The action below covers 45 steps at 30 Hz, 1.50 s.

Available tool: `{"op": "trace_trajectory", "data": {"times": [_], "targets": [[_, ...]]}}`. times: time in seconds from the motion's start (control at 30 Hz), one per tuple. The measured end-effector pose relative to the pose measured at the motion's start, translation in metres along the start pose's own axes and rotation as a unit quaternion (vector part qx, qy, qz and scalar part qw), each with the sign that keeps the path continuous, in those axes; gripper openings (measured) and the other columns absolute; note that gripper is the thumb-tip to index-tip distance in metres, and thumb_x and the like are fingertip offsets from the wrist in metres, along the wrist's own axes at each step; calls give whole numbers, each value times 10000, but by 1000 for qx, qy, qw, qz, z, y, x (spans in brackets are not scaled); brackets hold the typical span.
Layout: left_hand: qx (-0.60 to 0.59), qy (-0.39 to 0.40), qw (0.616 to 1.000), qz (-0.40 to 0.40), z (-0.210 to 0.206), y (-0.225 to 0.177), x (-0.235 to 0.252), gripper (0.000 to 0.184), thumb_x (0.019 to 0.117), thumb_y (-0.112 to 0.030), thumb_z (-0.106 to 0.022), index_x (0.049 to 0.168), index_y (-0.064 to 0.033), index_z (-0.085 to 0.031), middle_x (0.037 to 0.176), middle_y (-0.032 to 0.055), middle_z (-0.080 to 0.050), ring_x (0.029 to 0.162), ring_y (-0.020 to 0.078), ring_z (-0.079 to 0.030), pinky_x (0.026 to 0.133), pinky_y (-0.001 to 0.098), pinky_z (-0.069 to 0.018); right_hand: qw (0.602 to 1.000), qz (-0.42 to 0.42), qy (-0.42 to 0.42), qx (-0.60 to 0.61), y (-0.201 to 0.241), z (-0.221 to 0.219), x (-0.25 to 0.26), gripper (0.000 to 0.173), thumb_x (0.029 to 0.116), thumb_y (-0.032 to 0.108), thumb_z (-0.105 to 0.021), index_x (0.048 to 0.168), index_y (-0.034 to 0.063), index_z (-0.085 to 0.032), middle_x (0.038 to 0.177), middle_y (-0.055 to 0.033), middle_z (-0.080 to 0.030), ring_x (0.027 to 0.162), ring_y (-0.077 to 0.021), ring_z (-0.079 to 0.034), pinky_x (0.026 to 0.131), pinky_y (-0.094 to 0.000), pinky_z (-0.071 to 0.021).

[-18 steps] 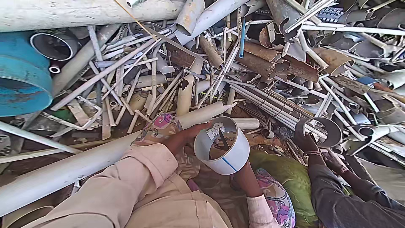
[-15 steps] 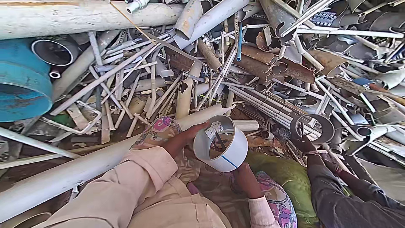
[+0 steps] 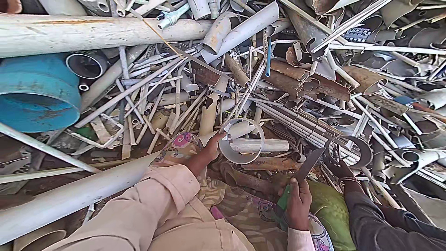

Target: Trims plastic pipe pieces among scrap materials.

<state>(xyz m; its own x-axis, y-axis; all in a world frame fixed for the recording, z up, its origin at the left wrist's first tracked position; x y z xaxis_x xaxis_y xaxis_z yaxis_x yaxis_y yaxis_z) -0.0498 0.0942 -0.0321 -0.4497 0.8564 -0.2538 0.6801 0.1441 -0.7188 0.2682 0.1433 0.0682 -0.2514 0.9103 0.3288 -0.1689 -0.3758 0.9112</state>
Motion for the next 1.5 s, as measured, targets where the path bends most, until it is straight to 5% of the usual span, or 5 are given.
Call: {"op": "trace_trajectory", "data": {"times": [0.1,0.17,0.4,0.9,1.5], "targets": [[5,-34,999,-33,11,-1,7,410,1115,-222,-315,1472,-38,-398,1241,147,-591,1042,199,-623,901,351,-517,986,47,141,-74,5,-49,-17,324,1058,240,-436,1099,-31,-608,662,92,-617,491,12,-546,479,-186,-498],[56,-25,995,-75,13,-4,12,428,1095,-174,-350,1492,-23,-401,1342,166,-554,1116,198,-593,949,347,-492,954,23,241,-179,-8,-87,-33,371,1051,259,-443,1101,-44,-650,659,-20,-616,528,-125,-585,545,-329,-535],[65,48,990,-116,5,11,21,514,1027,-90,-459,1522,-3,-351,1412,173,-517,1117,178,-611,950,322,-516,791,-119,461,-384,-32,-152,-63,409,1128,267,-374,1337,-12,-588,1132,-255,-680,1085,-404,-665,964,-578,-497],[104,78,990,-51,-6,35,11,496,1059,-149,-408,1518,15,-317,1369,176,-535,1144,171,-601,933,312,-523,714,-167,479,-484,-32,-168,-73,420,1137,297,-332,1379,19,-534,1256,-243,-654,1210,-398,-643,981,-565,-518],[25,35,999,-15,0,44,7,463,1108,-263,-262,1494,-20,-343,1310,141,-552,1091,176,-599,920,324,-508,716,-146,491,-474,-24,-171,-72,419,1134,265,-345,1401,5,-536,1305,-253,-638,1232,-409,-630,1001,-576,-502]]}}
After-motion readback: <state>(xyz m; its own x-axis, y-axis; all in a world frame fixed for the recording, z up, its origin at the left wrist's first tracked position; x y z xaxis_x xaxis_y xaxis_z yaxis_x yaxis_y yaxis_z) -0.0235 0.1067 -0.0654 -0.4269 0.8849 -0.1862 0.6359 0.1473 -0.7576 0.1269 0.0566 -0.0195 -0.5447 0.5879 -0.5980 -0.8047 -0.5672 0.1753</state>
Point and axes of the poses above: each hand's wrist, its own x-axis towards the middle knuckle, its own z-axis out of the back of the hand, y = z × x, the point moved 10 cm from there along x, towards the middle knuckle
